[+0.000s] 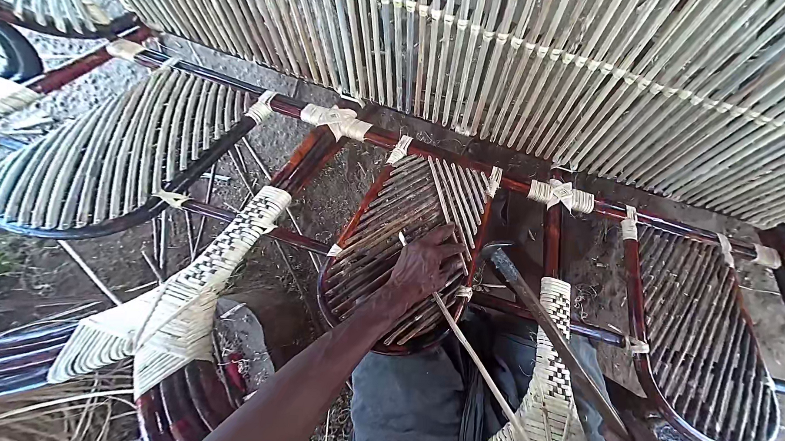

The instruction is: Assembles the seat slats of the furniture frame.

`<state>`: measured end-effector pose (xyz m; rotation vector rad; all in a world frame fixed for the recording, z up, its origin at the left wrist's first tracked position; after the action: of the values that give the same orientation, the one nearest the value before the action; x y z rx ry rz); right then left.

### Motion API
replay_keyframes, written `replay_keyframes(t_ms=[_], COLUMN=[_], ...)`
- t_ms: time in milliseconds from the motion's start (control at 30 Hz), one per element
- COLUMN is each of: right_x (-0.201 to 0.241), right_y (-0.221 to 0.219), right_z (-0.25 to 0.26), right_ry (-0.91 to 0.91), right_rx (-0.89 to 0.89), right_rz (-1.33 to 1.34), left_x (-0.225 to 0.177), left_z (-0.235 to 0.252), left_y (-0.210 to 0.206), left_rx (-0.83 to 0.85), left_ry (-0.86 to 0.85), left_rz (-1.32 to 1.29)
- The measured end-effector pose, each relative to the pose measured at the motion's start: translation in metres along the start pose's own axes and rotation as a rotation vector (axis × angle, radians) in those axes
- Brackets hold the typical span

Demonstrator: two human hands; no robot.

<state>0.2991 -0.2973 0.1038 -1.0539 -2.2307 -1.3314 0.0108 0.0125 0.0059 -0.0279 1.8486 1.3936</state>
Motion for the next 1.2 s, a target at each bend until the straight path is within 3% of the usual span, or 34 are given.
replay_keyframes(t_ms=[133,333,567,700,800,967,1033,1200], right_x=[0.018,0.022,0.03,0.027,0.026,0.052,0.045,0.02], right_y=[0.011,0.011,0.022,0.018,0.027,0.043,0.035,0.022], right_z=[0.006,0.023,0.011,0.018,0.019,0.013,0.014,0.018], right_ry=[0.135,0.028,0.204,0.028,-0.019,0.252,0.28,-0.075], right_rx=[-0.114,0.002,-0.219,0.003,0.061,-0.179,-0.219,0.096], right_rz=[-0.113,-0.199,-0.138,-0.329,-0.32,-0.197,-0.184,-0.291], left_x=[-0.003,-0.007,0.003,0.002,-0.003,-0.016,-0.014,0.003], left_z=[0.0,0.001,0.004,0.001,0.001,-0.002,-0.002,0.003], left_y=[0.003,0.005,-0.005,-0.003,0.001,0.012,0.01,-0.006], left_rx=[-0.016,-0.006,-0.009,-0.009,0.0,-0.011,-0.026,-0.031], left_ry=[-0.017,-0.011,0.0,-0.011,-0.007,0.011,-0.001,-0.013], left_rz=[-0.018,0.012,0.003,0.007,0.002,-0.017,-0.006,-0.007])
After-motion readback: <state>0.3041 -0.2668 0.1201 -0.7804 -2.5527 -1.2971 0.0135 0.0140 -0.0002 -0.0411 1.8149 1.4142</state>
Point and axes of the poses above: each hand's wrist, its own z-axis towards the middle knuckle, its own y-axis out of the back of the hand, x = y × z, the point moved 2 cm from there along z, towards the middle knuckle, and after that the axes turned 4 degrees about y, right-handed, at the moved point
